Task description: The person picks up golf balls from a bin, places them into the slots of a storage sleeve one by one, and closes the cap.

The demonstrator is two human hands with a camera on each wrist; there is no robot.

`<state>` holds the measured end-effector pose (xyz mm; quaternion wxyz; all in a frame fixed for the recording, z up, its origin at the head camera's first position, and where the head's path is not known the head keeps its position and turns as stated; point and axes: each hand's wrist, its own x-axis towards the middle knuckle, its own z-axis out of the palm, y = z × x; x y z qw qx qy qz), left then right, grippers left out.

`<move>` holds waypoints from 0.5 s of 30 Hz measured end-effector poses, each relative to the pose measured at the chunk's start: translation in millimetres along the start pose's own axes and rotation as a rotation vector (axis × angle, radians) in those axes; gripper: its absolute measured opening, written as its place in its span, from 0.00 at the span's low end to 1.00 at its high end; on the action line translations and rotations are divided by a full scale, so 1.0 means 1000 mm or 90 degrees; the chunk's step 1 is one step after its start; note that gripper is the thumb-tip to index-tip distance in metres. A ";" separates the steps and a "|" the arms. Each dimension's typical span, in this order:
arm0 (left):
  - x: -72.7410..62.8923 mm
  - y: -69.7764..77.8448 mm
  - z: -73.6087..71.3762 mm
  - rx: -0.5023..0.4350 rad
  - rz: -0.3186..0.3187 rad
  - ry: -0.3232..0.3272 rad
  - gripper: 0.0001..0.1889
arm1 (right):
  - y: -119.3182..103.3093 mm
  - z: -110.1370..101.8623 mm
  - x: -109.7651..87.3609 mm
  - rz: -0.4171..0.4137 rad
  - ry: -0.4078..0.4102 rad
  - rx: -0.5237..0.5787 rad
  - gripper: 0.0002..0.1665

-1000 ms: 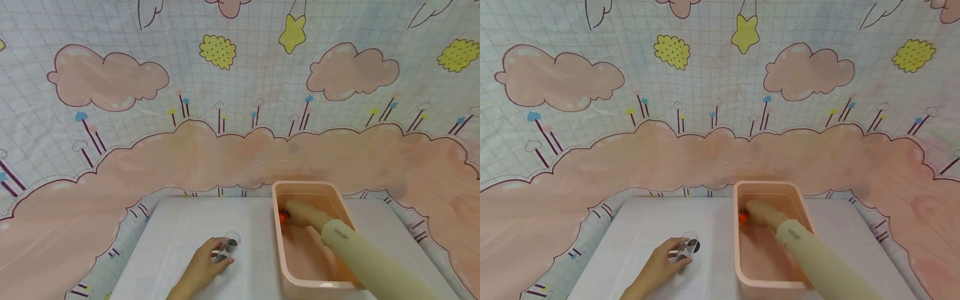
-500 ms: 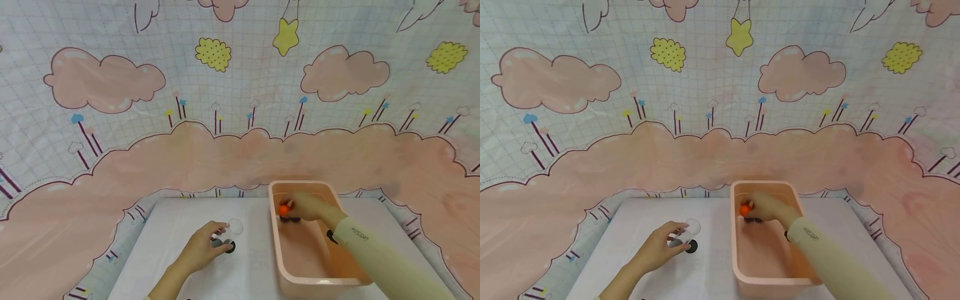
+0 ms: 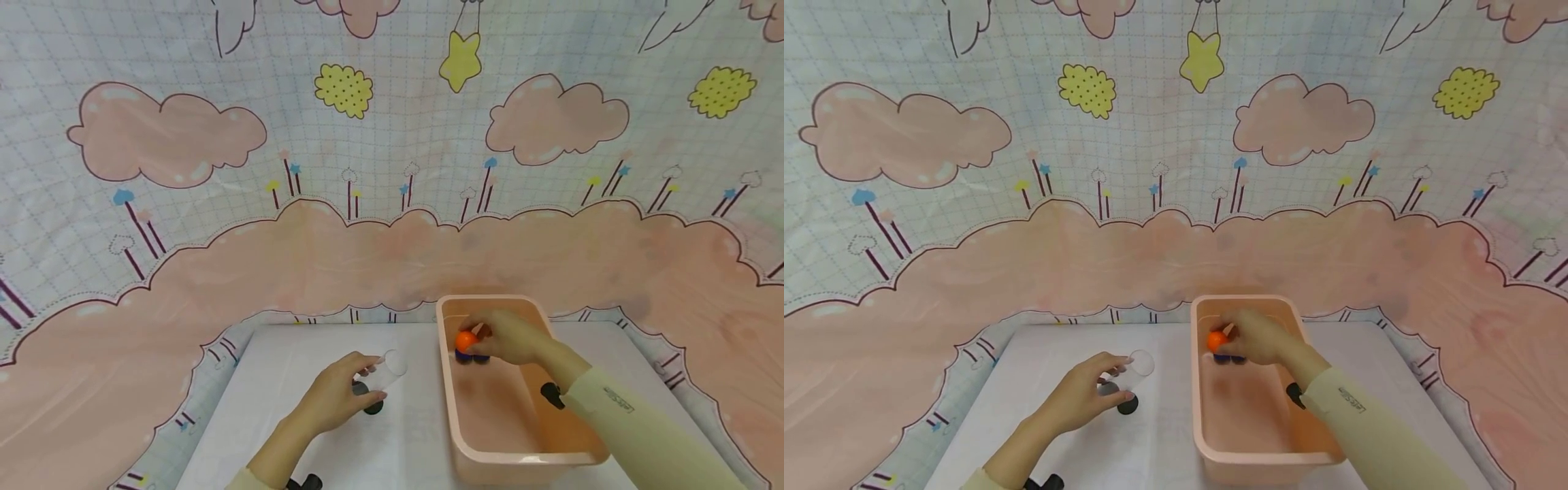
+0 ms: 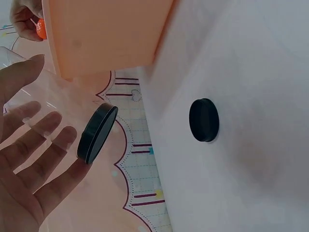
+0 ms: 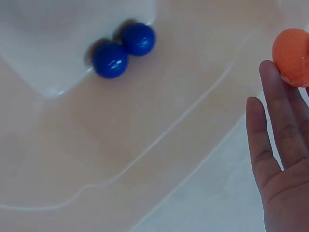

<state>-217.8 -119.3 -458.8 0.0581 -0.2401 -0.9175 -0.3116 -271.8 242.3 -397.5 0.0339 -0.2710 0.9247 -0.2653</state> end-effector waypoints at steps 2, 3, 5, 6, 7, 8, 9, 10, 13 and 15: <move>0.003 0.002 -0.001 0.005 0.008 -0.003 0.29 | -0.005 -0.001 -0.003 0.006 0.008 -0.001 0.20; 0.004 0.002 -0.002 0.007 0.011 -0.006 0.29 | -0.008 -0.001 -0.004 0.009 0.011 0.000 0.20; 0.007 0.005 -0.004 0.013 0.017 -0.011 0.29 | -0.014 -0.002 -0.006 0.010 0.013 0.009 0.21; 0.009 0.006 -0.006 0.020 0.020 -0.014 0.29 | -0.016 -0.003 -0.006 0.010 0.014 0.016 0.22; 0.010 0.008 -0.007 0.025 0.023 -0.017 0.30 | -0.019 -0.004 -0.007 0.010 0.015 0.021 0.22; 0.012 0.009 -0.009 0.029 0.025 -0.021 0.30 | -0.021 -0.005 -0.007 0.008 0.017 0.028 0.23; 0.013 0.011 -0.011 0.033 0.027 -0.025 0.30 | -0.023 -0.005 -0.007 0.007 0.018 0.035 0.23; 0.015 0.012 -0.012 0.036 0.031 -0.028 0.30 | -0.025 -0.005 -0.008 0.007 0.019 0.045 0.23; 0.020 0.016 -0.017 0.044 0.041 -0.039 0.29 | -0.030 -0.006 -0.009 0.003 0.024 0.060 0.24; 0.022 0.018 -0.020 0.057 0.049 -0.043 0.29 | -0.033 -0.007 -0.009 -0.003 0.029 0.070 0.25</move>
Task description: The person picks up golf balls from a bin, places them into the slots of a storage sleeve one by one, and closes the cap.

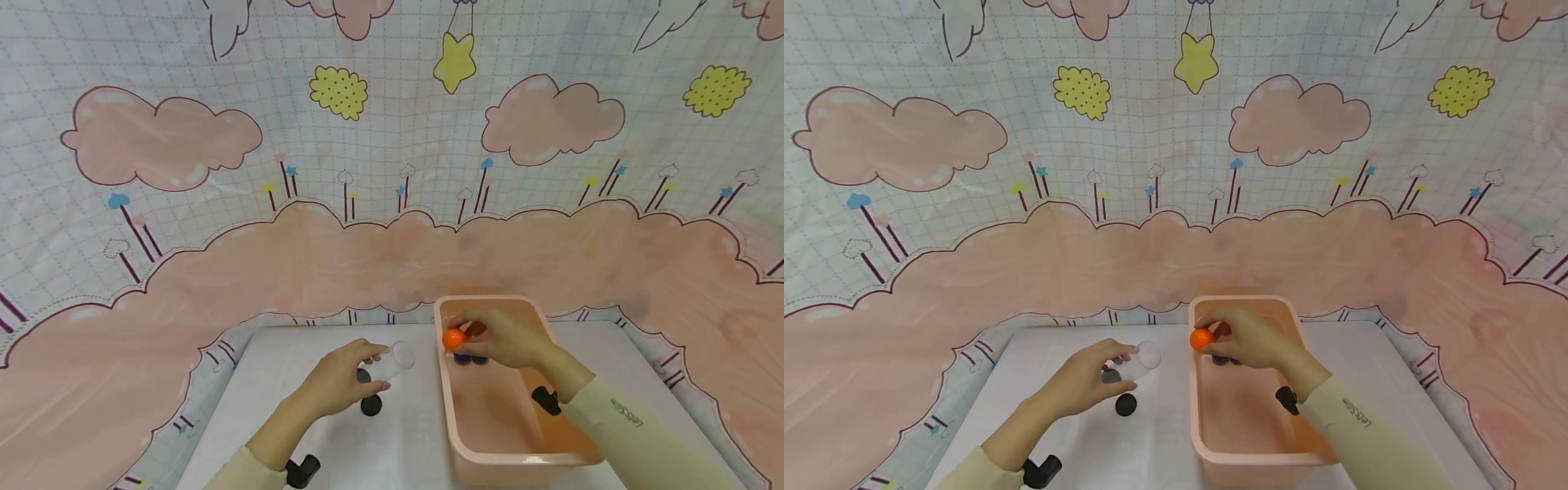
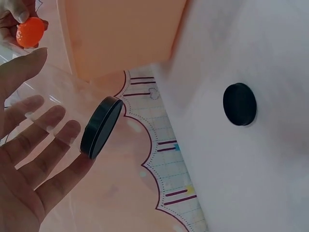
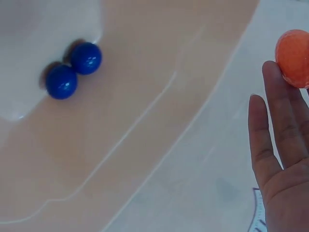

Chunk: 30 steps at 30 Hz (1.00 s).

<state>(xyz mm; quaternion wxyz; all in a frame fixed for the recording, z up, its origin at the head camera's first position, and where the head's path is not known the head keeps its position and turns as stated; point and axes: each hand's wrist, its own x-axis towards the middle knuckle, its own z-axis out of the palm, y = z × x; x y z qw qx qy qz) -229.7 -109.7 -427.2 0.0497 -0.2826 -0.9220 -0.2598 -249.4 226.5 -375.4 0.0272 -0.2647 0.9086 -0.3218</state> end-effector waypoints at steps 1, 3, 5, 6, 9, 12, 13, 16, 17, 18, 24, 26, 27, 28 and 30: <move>0.001 0.000 -0.002 0.007 0.003 -0.001 0.29 | -0.002 0.000 0.000 -0.004 0.003 0.005 0.25; 0.003 0.001 -0.005 0.027 0.010 -0.002 0.29 | -0.007 0.000 0.000 -0.010 0.009 0.014 0.25; 0.004 0.002 -0.008 0.045 0.016 -0.005 0.30 | -0.011 -0.001 0.000 -0.014 0.008 0.036 0.24; 0.005 0.003 -0.009 0.050 0.019 -0.007 0.30 | -0.014 -0.001 0.000 -0.014 0.007 0.043 0.23; 0.008 0.006 -0.013 0.059 0.029 -0.018 0.30 | -0.021 -0.001 0.001 -0.013 -0.008 0.083 0.23; 0.010 0.008 -0.014 0.060 0.041 -0.025 0.31 | -0.027 -0.001 0.001 -0.031 -0.011 0.104 0.23; 0.011 0.009 -0.015 0.059 0.045 -0.026 0.31 | -0.029 0.000 0.001 -0.037 -0.011 0.114 0.23; 0.013 0.010 -0.014 0.064 0.052 -0.026 0.30 | -0.033 0.002 0.002 -0.057 -0.012 0.142 0.22; 0.013 0.011 -0.014 0.065 0.053 -0.026 0.30 | -0.034 0.003 0.003 -0.063 -0.013 0.153 0.22; 0.013 0.011 -0.014 0.063 0.053 -0.025 0.30 | -0.036 0.004 0.003 -0.067 -0.014 0.157 0.22; 0.013 0.013 -0.014 0.047 0.044 -0.038 0.31 | -0.043 0.011 0.005 -0.099 -0.011 0.149 0.22; 0.014 0.014 -0.014 0.043 0.040 -0.044 0.31 | -0.044 0.013 0.006 -0.107 -0.011 0.144 0.22; 0.014 0.015 -0.014 0.043 0.039 -0.046 0.31 | -0.044 0.014 0.006 -0.111 -0.012 0.143 0.22; 0.014 0.016 -0.014 0.043 0.038 -0.048 0.31 | -0.044 0.014 0.007 -0.115 -0.012 0.140 0.22; 0.015 0.017 -0.014 0.042 0.039 -0.049 0.31 | -0.045 0.016 0.008 -0.121 -0.010 0.130 0.22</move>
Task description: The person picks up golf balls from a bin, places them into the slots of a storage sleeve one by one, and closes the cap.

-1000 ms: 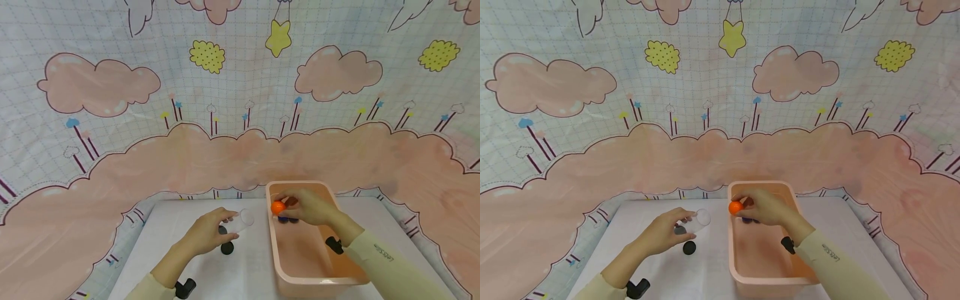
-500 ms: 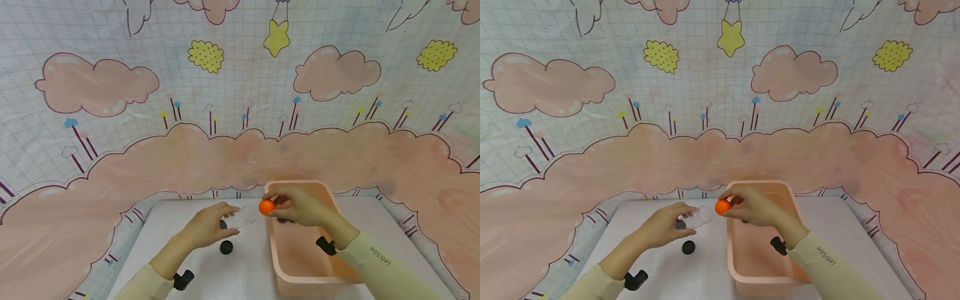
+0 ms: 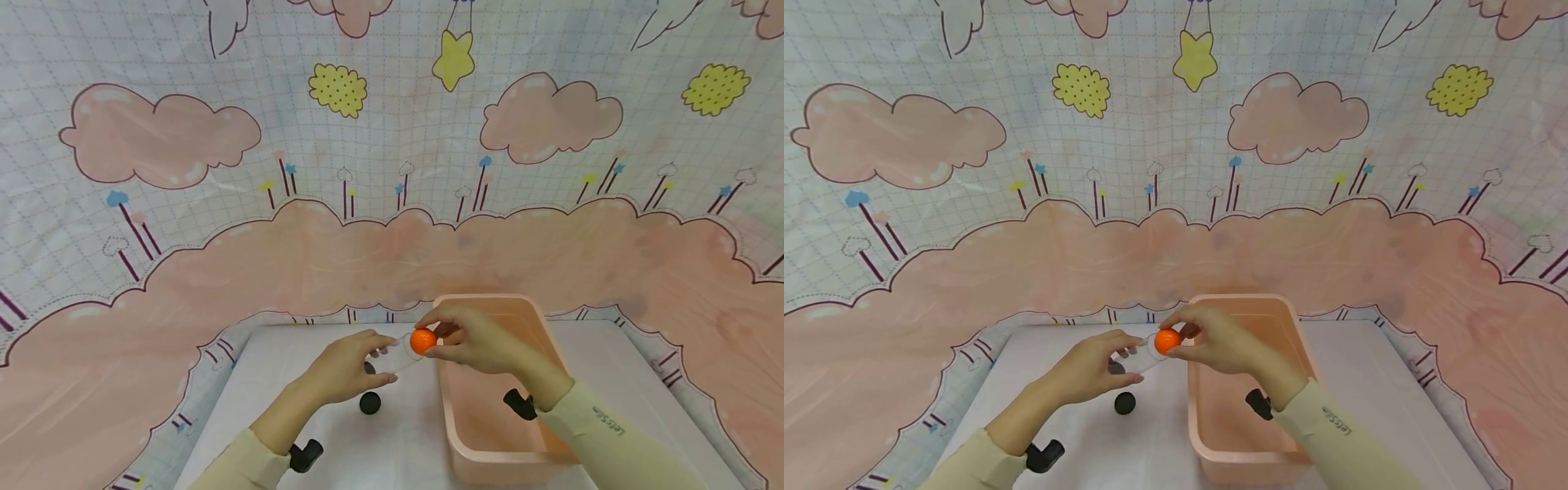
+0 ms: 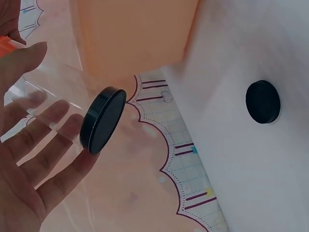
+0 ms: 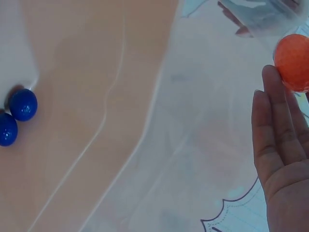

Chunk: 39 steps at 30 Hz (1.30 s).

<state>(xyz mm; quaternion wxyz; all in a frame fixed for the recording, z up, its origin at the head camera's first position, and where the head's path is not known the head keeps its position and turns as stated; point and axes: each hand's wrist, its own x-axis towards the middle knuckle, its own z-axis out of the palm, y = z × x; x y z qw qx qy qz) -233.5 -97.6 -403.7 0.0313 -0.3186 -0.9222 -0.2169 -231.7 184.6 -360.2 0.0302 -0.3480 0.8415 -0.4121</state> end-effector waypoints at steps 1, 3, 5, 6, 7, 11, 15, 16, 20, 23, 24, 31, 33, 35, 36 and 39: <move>0.000 0.001 0.000 0.000 0.000 0.001 0.31 | 0.001 0.000 0.000 -0.003 0.001 -0.003 0.22; 0.001 0.002 0.001 -0.002 0.002 0.005 0.31 | 0.001 0.001 0.001 -0.003 0.000 -0.005 0.22; 0.002 0.003 0.002 0.001 0.005 0.011 0.30 | 0.001 0.002 0.002 -0.002 0.000 -0.014 0.22; 0.003 0.004 0.003 0.003 0.004 0.014 0.30 | 0.001 0.002 0.002 -0.002 0.000 -0.015 0.22; 0.003 0.004 0.003 0.005 0.006 0.017 0.30 | 0.001 0.002 0.002 -0.002 -0.001 -0.020 0.22; 0.004 0.005 0.006 0.024 0.005 0.023 0.29 | 0.001 0.004 0.003 -0.005 -0.003 -0.038 0.22; 0.004 0.005 0.007 0.034 0.005 0.031 0.29 | 0.001 0.007 0.003 -0.005 -0.004 -0.055 0.22; 0.004 0.005 0.007 0.035 0.007 0.035 0.29 | 0.001 0.007 0.003 -0.007 -0.002 -0.058 0.22; 0.004 0.004 0.008 0.043 0.008 0.040 0.29 | 0.002 0.008 0.003 -0.003 -0.002 -0.070 0.23; 0.004 0.004 0.007 0.041 0.007 0.041 0.29 | 0.002 0.008 0.004 -0.001 -0.004 -0.074 0.23; 0.004 0.004 0.007 0.040 0.007 0.040 0.29 | 0.002 0.009 0.003 0.001 -0.003 -0.077 0.23; 0.006 0.005 0.007 0.040 0.013 0.036 0.29 | 0.003 0.009 0.002 -0.001 -0.001 -0.081 0.23; 0.007 0.005 0.006 0.044 0.017 0.038 0.29 | 0.003 0.008 0.002 -0.001 0.000 -0.080 0.24; 0.007 0.005 0.007 0.045 0.022 0.041 0.29 | 0.003 0.008 0.001 0.001 0.000 -0.082 0.24; 0.008 0.005 0.007 0.046 0.020 0.041 0.29 | 0.003 0.008 0.001 0.002 0.001 -0.082 0.24; 0.008 0.006 0.008 0.041 0.016 0.040 0.29 | 0.005 0.008 0.001 -0.001 0.000 -0.082 0.24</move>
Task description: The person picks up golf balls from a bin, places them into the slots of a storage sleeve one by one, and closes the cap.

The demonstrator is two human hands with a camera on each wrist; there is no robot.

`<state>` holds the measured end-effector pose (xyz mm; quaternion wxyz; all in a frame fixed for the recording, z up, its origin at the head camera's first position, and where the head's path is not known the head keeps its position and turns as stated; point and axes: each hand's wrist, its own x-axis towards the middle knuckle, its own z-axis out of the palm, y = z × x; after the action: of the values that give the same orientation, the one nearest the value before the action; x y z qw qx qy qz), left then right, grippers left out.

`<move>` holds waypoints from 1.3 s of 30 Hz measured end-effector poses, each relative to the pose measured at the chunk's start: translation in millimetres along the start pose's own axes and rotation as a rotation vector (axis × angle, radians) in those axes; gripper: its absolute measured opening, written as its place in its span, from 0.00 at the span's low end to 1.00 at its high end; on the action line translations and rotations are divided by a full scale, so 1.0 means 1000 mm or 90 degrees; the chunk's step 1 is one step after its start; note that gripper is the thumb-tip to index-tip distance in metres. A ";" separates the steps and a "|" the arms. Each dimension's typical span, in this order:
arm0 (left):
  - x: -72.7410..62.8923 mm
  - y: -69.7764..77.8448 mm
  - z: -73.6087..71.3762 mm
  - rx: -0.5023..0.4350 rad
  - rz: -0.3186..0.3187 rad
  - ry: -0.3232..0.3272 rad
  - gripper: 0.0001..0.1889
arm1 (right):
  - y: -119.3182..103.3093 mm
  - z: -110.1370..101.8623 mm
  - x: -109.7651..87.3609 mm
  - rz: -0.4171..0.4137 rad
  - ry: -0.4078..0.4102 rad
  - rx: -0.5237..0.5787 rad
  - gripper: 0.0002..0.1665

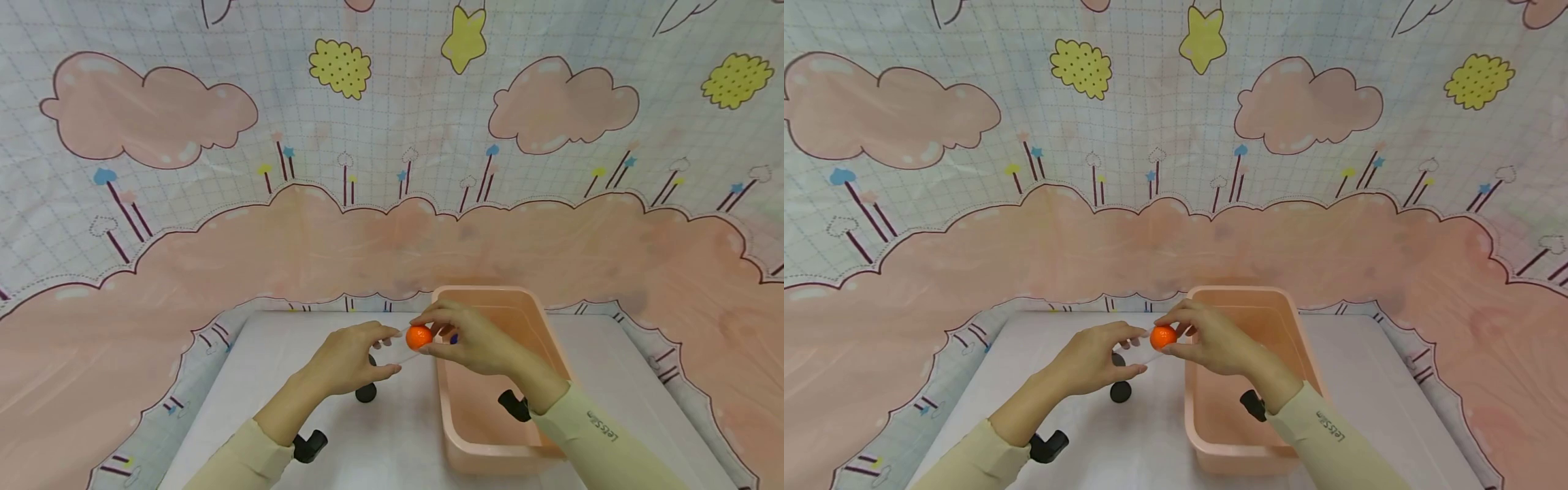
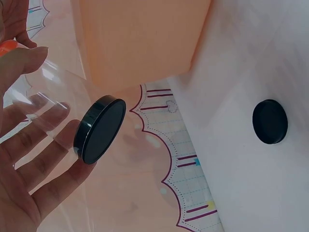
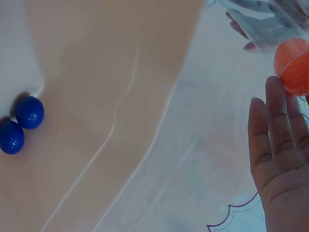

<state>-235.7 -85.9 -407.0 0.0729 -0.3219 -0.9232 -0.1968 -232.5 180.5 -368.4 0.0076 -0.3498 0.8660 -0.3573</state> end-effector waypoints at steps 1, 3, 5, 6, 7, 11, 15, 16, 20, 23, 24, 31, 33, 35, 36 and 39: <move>0.000 0.000 0.000 -0.002 -0.001 0.000 0.29 | 0.000 0.000 0.000 -0.002 0.000 0.000 0.24; 0.000 0.000 0.000 -0.002 -0.006 -0.002 0.29 | 0.001 0.000 0.000 -0.005 0.001 0.002 0.24; -0.001 0.000 0.000 -0.002 -0.006 0.000 0.28 | 0.001 0.000 0.000 -0.003 0.001 0.006 0.24; -0.001 0.000 0.000 -0.002 -0.007 0.001 0.28 | 0.002 0.000 0.000 -0.004 0.002 0.008 0.25; -0.001 -0.001 0.001 -0.003 -0.006 0.002 0.28 | 0.002 0.000 0.000 -0.003 0.002 0.008 0.25; -0.001 -0.001 0.002 -0.012 -0.016 0.002 0.29 | 0.002 0.000 0.000 0.002 0.005 0.012 0.24; -0.002 -0.002 0.002 -0.033 -0.038 -0.001 0.29 | 0.002 0.000 -0.001 0.008 0.003 0.010 0.23; -0.002 -0.002 0.002 -0.037 -0.041 0.000 0.29 | 0.002 -0.001 -0.001 0.009 0.001 0.012 0.23; -0.002 -0.002 0.002 -0.038 -0.039 0.007 0.29 | 0.004 -0.002 -0.002 0.015 0.004 0.019 0.23; -0.001 -0.002 0.002 -0.037 -0.038 0.007 0.29 | 0.005 -0.004 -0.002 0.018 0.008 0.023 0.22; -0.002 -0.002 0.002 -0.038 -0.039 0.006 0.29 | 0.006 -0.005 -0.002 0.021 0.009 0.023 0.22; -0.005 -0.003 0.003 -0.049 -0.047 0.003 0.29 | 0.021 -0.017 -0.004 0.071 0.016 0.031 0.22; -0.006 -0.004 0.003 -0.054 -0.046 0.004 0.29 | 0.029 -0.020 -0.005 0.074 0.023 0.020 0.22; -0.006 -0.004 0.004 -0.057 -0.045 0.006 0.29 | 0.037 -0.022 -0.006 0.080 0.027 0.017 0.24; -0.007 -0.005 0.004 -0.059 -0.045 0.007 0.29 | 0.042 -0.023 -0.007 0.082 0.029 0.013 0.25; -0.009 -0.006 0.006 -0.061 -0.049 0.010 0.29 | 0.056 -0.025 -0.008 0.102 0.030 0.006 0.26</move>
<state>-232.3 -93.0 -416.4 0.0567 -0.2874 -0.9240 -0.2459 -266.5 228.7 -386.9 0.0173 -0.2705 0.8895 -0.3679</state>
